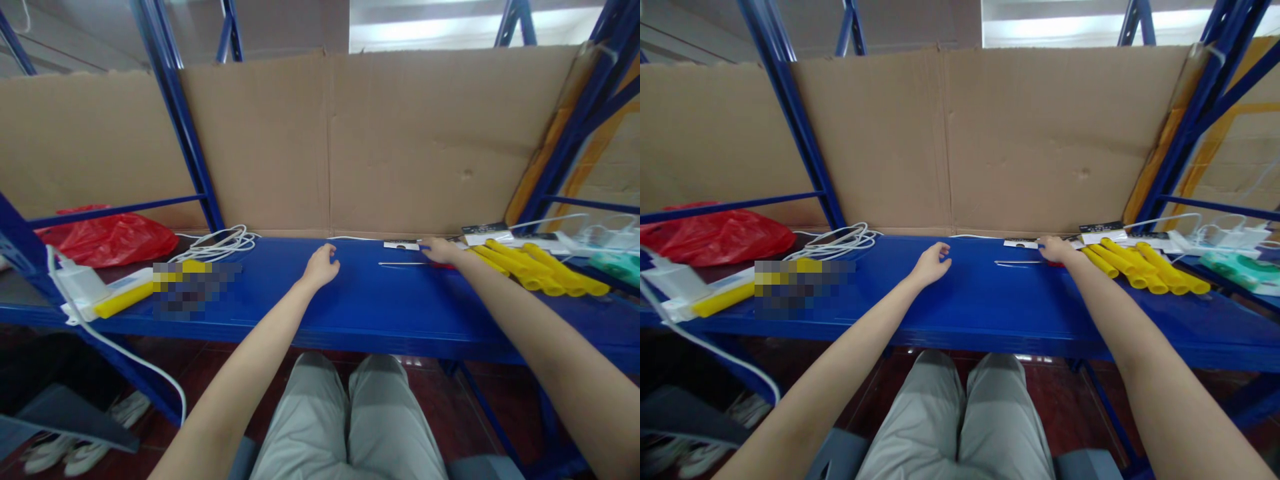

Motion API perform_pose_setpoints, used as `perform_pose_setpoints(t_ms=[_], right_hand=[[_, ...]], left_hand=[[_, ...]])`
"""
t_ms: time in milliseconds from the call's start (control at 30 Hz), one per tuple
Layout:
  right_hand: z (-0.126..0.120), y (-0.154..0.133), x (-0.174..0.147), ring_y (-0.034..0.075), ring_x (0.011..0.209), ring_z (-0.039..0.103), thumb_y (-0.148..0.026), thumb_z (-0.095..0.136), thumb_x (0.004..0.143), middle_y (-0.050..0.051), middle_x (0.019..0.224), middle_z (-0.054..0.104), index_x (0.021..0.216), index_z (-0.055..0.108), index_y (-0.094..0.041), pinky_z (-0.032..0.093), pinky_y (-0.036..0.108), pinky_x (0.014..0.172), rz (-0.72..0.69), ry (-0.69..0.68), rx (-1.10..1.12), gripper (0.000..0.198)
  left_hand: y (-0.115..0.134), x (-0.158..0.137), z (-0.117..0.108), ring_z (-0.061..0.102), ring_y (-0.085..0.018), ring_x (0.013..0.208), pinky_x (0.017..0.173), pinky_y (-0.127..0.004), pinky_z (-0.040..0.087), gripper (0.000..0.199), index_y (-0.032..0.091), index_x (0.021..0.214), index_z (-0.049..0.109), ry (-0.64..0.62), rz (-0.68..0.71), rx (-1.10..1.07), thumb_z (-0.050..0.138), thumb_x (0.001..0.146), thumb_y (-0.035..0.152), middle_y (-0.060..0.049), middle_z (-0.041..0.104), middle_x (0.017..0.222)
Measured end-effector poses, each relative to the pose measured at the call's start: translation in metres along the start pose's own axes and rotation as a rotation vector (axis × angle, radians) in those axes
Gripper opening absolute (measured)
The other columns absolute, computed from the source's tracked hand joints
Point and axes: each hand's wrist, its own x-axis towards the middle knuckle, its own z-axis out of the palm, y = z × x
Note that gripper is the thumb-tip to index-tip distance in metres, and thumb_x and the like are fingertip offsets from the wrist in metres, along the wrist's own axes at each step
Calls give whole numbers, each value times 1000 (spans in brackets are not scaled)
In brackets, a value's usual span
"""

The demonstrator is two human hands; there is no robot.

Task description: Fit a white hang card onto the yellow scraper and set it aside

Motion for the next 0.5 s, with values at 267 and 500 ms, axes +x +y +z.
perform_pose_setpoints(t_ms=[267,500], right_hand=[[15,-39,17,29,111,56,-45,40,88,16,125,58,123,58,-17,41,44,92,55,-161,123,48],[0,-82,-3,22,100,63,-27,45,86,11,111,67,107,69,-17,45,29,88,-242,-89,234,34]], left_hand=[[-1,0,0,61,-18,98,88,-27,46,30,11,106,57,-47,15,48,56,76,11,-10,66,107],[0,-1,-3,60,-19,102,90,-27,45,30,11,107,59,-110,7,140,54,78,14,-11,65,111]])
